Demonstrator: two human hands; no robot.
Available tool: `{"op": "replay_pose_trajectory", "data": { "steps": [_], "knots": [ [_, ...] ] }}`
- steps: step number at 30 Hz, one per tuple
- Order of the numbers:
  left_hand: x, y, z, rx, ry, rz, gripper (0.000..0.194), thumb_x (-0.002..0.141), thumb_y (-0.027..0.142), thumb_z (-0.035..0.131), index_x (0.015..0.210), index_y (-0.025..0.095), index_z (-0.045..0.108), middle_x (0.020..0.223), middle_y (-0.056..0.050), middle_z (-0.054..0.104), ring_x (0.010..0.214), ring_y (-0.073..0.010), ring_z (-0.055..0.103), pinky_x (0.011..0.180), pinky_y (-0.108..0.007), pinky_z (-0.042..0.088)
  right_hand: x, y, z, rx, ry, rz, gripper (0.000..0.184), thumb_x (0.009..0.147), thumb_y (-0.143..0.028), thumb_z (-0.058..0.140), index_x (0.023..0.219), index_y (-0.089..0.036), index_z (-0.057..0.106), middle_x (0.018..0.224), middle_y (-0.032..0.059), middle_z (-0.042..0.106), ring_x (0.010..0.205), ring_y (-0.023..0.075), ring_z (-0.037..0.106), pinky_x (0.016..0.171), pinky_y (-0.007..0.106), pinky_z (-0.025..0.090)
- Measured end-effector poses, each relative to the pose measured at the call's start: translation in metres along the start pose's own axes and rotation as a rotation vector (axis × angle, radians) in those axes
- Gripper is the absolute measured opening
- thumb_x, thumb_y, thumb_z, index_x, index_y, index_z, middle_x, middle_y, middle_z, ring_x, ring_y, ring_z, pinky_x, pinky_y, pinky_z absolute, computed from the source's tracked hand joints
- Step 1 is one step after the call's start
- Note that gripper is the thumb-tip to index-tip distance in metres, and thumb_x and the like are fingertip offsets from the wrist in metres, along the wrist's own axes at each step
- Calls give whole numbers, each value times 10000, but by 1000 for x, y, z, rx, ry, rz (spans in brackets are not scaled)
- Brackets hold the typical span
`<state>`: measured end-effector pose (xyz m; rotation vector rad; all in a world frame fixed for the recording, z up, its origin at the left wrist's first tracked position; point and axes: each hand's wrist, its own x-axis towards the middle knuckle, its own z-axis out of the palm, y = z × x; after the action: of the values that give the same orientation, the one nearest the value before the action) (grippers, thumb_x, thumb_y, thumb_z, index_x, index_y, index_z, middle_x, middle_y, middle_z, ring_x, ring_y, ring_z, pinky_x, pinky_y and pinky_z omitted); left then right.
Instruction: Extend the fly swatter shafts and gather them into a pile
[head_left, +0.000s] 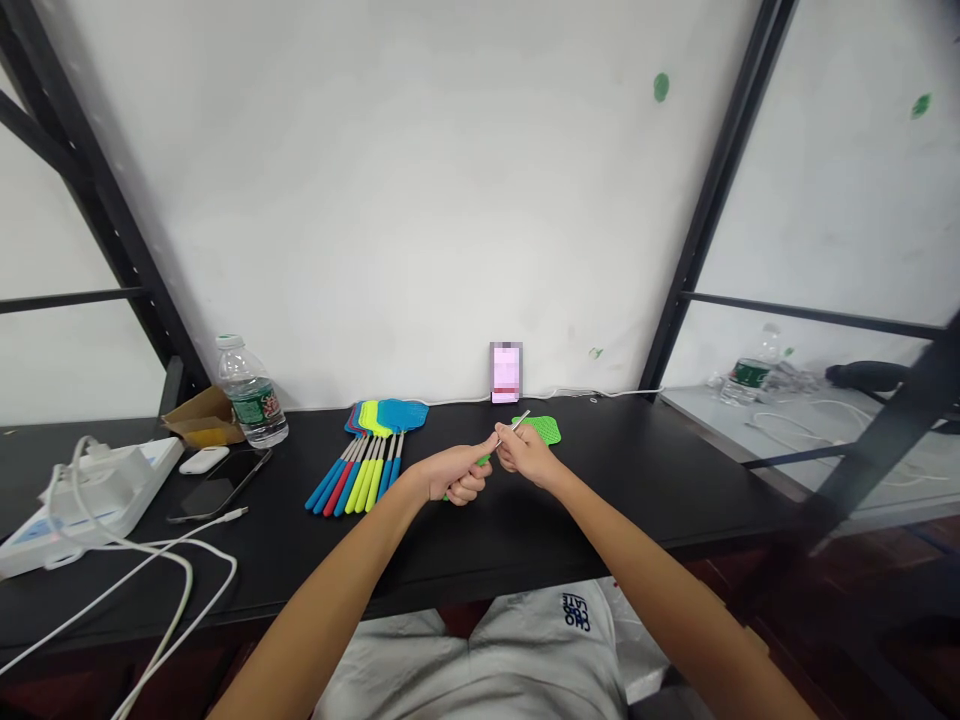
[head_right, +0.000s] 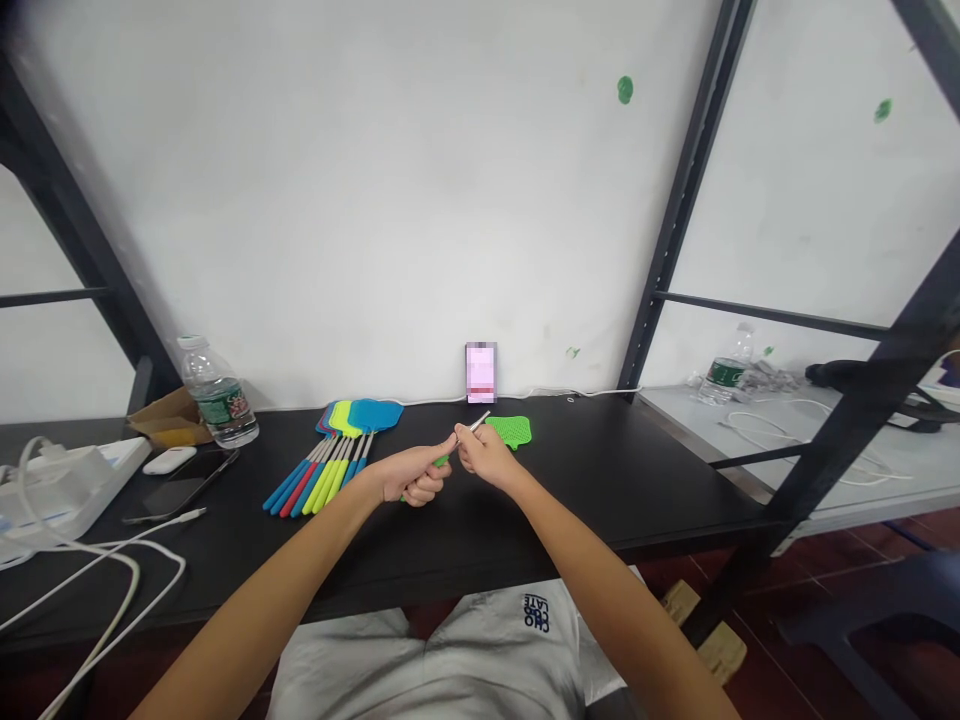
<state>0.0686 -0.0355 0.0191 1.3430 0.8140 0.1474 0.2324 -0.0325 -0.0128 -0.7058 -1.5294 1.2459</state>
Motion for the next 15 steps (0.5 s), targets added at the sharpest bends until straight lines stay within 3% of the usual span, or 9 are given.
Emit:
{"op": "replay_pose_trajectory", "data": {
  "steps": [3, 6, 8, 10, 12, 15],
  "knots": [
    [-5, -1, -6, 2, -16, -38, 657, 683, 866, 261, 562, 222, 215, 467, 79, 98, 384, -61, 47, 367, -220, 22, 2, -5, -9, 22, 84, 14, 517, 837, -546, 522, 515, -224, 278, 402, -83, 236, 348, 46, 212, 366, 218, 179],
    [-14, -7, -19, 30, -22, -65, 639, 720, 832, 313, 559, 219, 229, 471, 78, 112, 383, -57, 54, 367, -220, 23, 4, -10, -30, 72, 353, -54, 491, 817, -516, 549, 540, -228, 262, 417, -91, 208, 349, 44, 200, 360, 212, 171],
    [-18, -11, -27, 33, 46, 28, 606, 758, 780, 369, 578, 213, 256, 495, 79, 144, 397, -49, 66, 376, -209, 43, 4, -11, -45, 42, 501, -81, 472, 807, -476, 563, 536, -225, 269, 405, -86, 224, 346, 45, 216, 355, 211, 164],
    [-15, -15, -32, -11, 160, 175, 546, 799, 707, 415, 615, 210, 283, 517, 84, 168, 399, -46, 105, 379, -197, 86, 4, -10, -54, -33, 590, -41, 406, 797, -444, 561, 537, -203, 364, 406, -40, 367, 352, 57, 301, 351, 211, 195],
    [-6, -18, -33, -60, 294, 280, 455, 827, 610, 458, 663, 209, 319, 539, 83, 226, 401, -46, 199, 386, -185, 166, 4, -6, -55, -97, 586, 38, 347, 784, -423, 556, 565, -171, 462, 444, 19, 496, 361, 71, 370, 350, 211, 224],
    [11, -23, -30, -37, 428, 406, 288, 812, 440, 527, 745, 201, 380, 602, 62, 378, 472, -61, 395, 452, -190, 321, 5, 0, -50, -163, 468, 151, 306, 758, -397, 572, 583, -153, 509, 426, 30, 522, 342, 75, 392, 338, 200, 213]
  ]
}}
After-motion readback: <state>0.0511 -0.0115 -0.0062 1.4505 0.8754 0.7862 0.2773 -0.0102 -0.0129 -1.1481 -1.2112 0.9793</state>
